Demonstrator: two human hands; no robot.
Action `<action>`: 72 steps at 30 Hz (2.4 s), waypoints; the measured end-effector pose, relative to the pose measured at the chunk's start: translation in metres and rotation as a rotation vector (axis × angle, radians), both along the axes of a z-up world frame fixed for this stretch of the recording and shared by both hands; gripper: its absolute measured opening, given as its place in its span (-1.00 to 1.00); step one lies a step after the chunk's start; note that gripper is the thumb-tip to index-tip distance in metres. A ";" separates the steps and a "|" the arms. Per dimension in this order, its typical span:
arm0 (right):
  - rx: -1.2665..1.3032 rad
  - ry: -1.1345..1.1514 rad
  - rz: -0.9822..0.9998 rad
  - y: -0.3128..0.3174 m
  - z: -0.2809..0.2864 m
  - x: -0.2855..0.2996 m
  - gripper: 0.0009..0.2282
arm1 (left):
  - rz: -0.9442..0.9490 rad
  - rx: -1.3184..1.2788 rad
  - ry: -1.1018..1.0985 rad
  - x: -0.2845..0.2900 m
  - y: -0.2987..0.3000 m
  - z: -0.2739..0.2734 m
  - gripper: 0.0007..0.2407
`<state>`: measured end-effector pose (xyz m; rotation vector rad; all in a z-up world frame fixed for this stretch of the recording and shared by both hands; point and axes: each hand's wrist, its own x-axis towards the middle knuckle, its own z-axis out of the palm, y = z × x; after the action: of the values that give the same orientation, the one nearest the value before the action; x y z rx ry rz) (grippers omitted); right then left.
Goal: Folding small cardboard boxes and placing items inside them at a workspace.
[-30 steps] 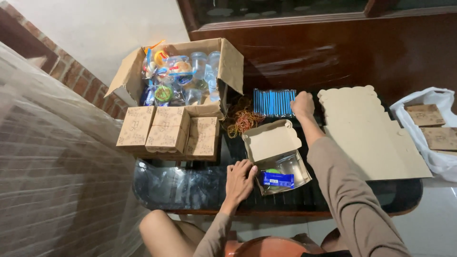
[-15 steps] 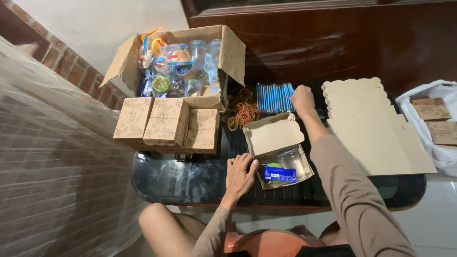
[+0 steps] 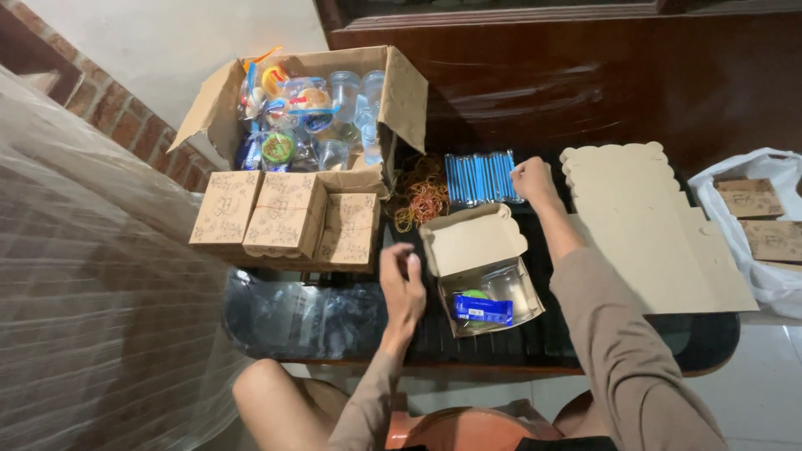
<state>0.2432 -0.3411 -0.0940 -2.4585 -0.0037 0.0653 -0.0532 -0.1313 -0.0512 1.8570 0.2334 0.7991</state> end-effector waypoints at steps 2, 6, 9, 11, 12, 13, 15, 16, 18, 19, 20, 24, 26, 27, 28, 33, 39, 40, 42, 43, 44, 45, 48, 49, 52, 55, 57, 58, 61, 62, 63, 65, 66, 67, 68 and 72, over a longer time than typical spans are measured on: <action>0.016 -0.001 -0.011 -0.005 -0.010 0.004 -0.89 | 0.004 0.033 -0.079 0.028 -0.003 0.027 -0.82; 0.100 -0.007 -0.017 -0.014 -0.026 0.017 -0.85 | -0.233 0.428 -0.113 0.095 -0.032 0.080 -0.85; 0.109 -0.034 -0.018 -0.021 -0.041 0.024 -0.87 | -0.463 0.824 0.317 0.193 -0.059 -0.002 -0.79; 0.128 -0.046 -0.021 -0.024 -0.053 0.033 -0.86 | -0.541 0.853 0.498 0.238 -0.074 -0.032 -0.69; 0.146 -0.044 -0.022 -0.025 -0.062 0.034 -0.86 | -0.619 0.872 0.694 0.258 -0.080 -0.049 -0.55; 0.149 -0.045 -0.025 -0.024 -0.063 0.036 -0.86 | -0.620 0.876 0.693 0.263 -0.083 -0.044 -0.55; 0.146 -0.013 -0.042 -0.024 -0.066 0.038 -0.85 | -0.702 0.844 0.943 0.274 -0.092 -0.036 -0.48; 0.146 -0.014 -0.050 -0.024 -0.063 0.036 -0.85 | -0.709 0.849 0.940 0.278 -0.094 -0.046 -0.48; 0.182 0.021 -0.054 -0.021 -0.058 0.029 -0.84 | -0.588 0.977 0.935 0.282 -0.096 -0.069 -0.49; 0.183 0.025 -0.059 -0.026 -0.054 0.033 -0.84 | -0.594 0.979 0.936 0.297 -0.098 -0.088 -0.49; 0.169 0.013 -0.042 -0.027 -0.053 0.032 -0.84 | -0.573 1.053 0.904 0.304 -0.097 -0.110 -0.50; 0.254 0.032 -0.035 -0.031 -0.025 0.009 -0.82 | -0.534 1.165 0.902 0.267 -0.102 -0.065 -0.46; 0.256 0.019 -0.042 -0.033 -0.025 0.002 -0.82 | -0.534 1.160 0.890 0.265 -0.104 -0.072 -0.47; 0.260 0.002 -0.046 -0.033 -0.023 0.000 -0.83 | -0.528 1.157 0.878 0.266 -0.104 -0.073 -0.49; 0.260 -0.002 -0.044 -0.034 -0.028 0.003 -0.83 | -0.524 1.157 0.876 0.263 -0.106 -0.069 -0.49; 0.481 -0.016 -0.091 -0.034 -0.042 0.000 -0.78 | -0.614 1.035 0.896 0.240 -0.102 -0.030 -0.33; 0.558 0.038 -0.137 -0.035 -0.019 -0.013 -0.76 | -0.672 0.965 0.894 0.241 -0.093 -0.018 -0.33; 0.559 0.037 -0.135 -0.035 -0.016 -0.014 -0.76 | -0.670 0.965 0.894 0.244 -0.093 -0.025 -0.33; 0.555 0.043 -0.133 -0.036 -0.013 -0.015 -0.76 | -0.666 0.947 0.875 0.251 -0.092 -0.039 -0.33; 0.557 0.043 -0.133 -0.035 -0.017 -0.011 -0.76 | -0.665 0.949 0.876 0.262 -0.092 -0.057 -0.33; 0.554 0.034 -0.121 -0.035 -0.023 -0.007 -0.73 | -0.639 0.971 0.881 0.272 -0.092 -0.076 -0.35; 0.550 0.026 -0.110 -0.035 -0.028 -0.003 -0.70 | -0.613 0.993 0.886 0.282 -0.092 -0.094 -0.37; 0.531 0.054 -0.146 -0.029 -0.007 -0.014 -0.69 | -0.437 1.206 0.806 0.281 -0.101 -0.105 -0.48; 0.531 0.055 -0.147 -0.030 0.000 -0.017 -0.69 | -0.438 1.206 0.807 0.273 -0.103 -0.096 -0.48; 0.560 0.084 -0.121 -0.033 -0.002 -0.016 -0.72 | -0.403 1.190 0.764 0.249 -0.109 -0.068 -0.53; 0.515 0.054 -0.138 -0.036 -0.027 0.000 -0.84 | -0.407 1.178 0.799 0.237 -0.114 -0.046 -0.49; 0.561 0.078 -0.148 -0.037 -0.017 -0.006 -0.80 | -0.419 1.184 0.821 0.236 -0.116 -0.048 -0.46; 0.560 0.079 -0.149 -0.037 -0.017 -0.007 -0.80 | -0.420 1.184 0.822 0.241 -0.114 -0.055 -0.46; 0.575 0.079 -0.123 -0.038 -0.016 -0.010 -0.78 | -0.419 1.174 0.814 0.256 -0.110 -0.074 -0.47; 0.597 0.084 -0.118 -0.037 -0.013 -0.012 -0.76 | -0.419 1.165 0.821 0.261 -0.109 -0.081 -0.50; 0.618 0.090 -0.113 -0.036 -0.011 -0.014 -0.73 | -0.419 1.156 0.827 0.267 -0.108 -0.087 -0.53; 0.614 0.078 -0.115 -0.035 -0.017 -0.010 -0.74 | -0.382 1.179 0.812 0.265 -0.112 -0.088 -0.54; 0.611 0.071 -0.117 -0.036 -0.021 -0.010 -0.74 | -0.347 1.203 0.801 0.262 -0.115 -0.090 -0.54; 0.610 0.071 -0.119 -0.039 -0.030 -0.005 -0.74 | -0.349 1.202 0.800 0.254 -0.121 -0.079 -0.54; 0.542 0.051 -0.118 -0.039 -0.039 0.002 -0.79 | -0.337 1.195 0.814 0.247 -0.123 -0.067 -0.53; 0.446 0.034 -0.112 -0.036 -0.038 0.003 -0.80 | -0.373 1.170 0.881 0.245 -0.125 -0.060 -0.47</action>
<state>0.2461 -0.3771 -0.1324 -2.0079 0.1215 0.0506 0.1913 -0.2568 -0.1111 3.1478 -0.0874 -0.3305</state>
